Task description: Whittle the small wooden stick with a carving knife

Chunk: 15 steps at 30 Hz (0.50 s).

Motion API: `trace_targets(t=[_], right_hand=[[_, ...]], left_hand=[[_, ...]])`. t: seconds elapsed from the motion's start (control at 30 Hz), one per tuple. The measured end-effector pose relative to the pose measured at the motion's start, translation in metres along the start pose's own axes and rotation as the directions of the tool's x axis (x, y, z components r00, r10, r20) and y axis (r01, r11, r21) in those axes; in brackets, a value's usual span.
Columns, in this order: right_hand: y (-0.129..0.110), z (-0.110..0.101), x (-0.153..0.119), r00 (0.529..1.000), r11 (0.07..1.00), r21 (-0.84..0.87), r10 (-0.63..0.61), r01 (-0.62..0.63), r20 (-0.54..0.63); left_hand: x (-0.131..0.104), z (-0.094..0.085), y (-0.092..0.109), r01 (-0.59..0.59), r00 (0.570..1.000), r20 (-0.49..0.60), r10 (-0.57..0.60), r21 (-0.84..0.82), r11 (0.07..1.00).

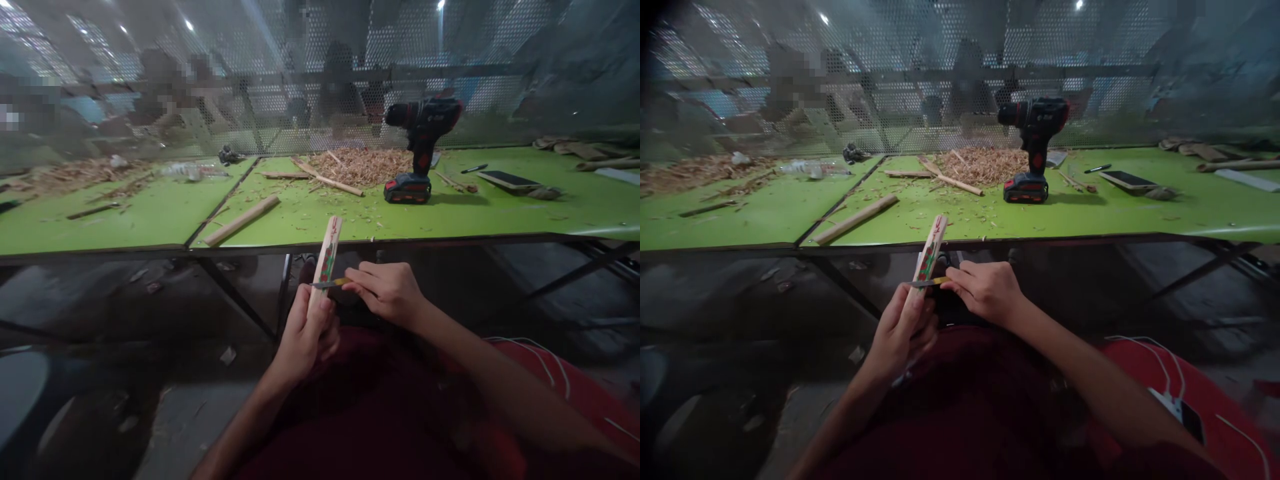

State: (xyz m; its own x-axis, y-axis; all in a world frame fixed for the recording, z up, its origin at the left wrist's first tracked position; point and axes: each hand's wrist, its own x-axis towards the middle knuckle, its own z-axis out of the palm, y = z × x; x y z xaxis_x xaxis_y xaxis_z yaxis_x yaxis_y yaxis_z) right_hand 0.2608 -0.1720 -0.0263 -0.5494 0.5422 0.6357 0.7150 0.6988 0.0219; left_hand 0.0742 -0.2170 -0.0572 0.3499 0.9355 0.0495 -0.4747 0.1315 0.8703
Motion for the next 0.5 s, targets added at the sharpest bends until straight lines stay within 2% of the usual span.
trace_targets(t=[0.2,0.37,0.43,0.5], right_hand=[[0.004,0.002,0.008,0.999,0.998,-0.038,-0.053,0.052,-0.015],[0.003,0.006,0.014,0.998,0.996,-0.061,-0.062,0.061,-0.005],[0.016,0.004,0.017,1.0,0.997,-0.078,-0.001,0.002,0.012],[0.038,-0.006,0.019,0.988,0.98,-0.13,0.142,-0.148,-0.06]], left_hand=[[0.002,-0.002,0.004,-0.036,0.999,-0.03,0.036,-0.004,0.999],[-0.001,-0.002,0.009,-0.023,0.999,-0.042,0.023,-0.019,1.0],[-0.006,-0.001,0.01,-0.024,0.999,-0.041,0.023,-0.026,0.999],[-0.014,0.0,0.01,-0.008,1.0,-0.01,0.007,-0.027,1.0]])
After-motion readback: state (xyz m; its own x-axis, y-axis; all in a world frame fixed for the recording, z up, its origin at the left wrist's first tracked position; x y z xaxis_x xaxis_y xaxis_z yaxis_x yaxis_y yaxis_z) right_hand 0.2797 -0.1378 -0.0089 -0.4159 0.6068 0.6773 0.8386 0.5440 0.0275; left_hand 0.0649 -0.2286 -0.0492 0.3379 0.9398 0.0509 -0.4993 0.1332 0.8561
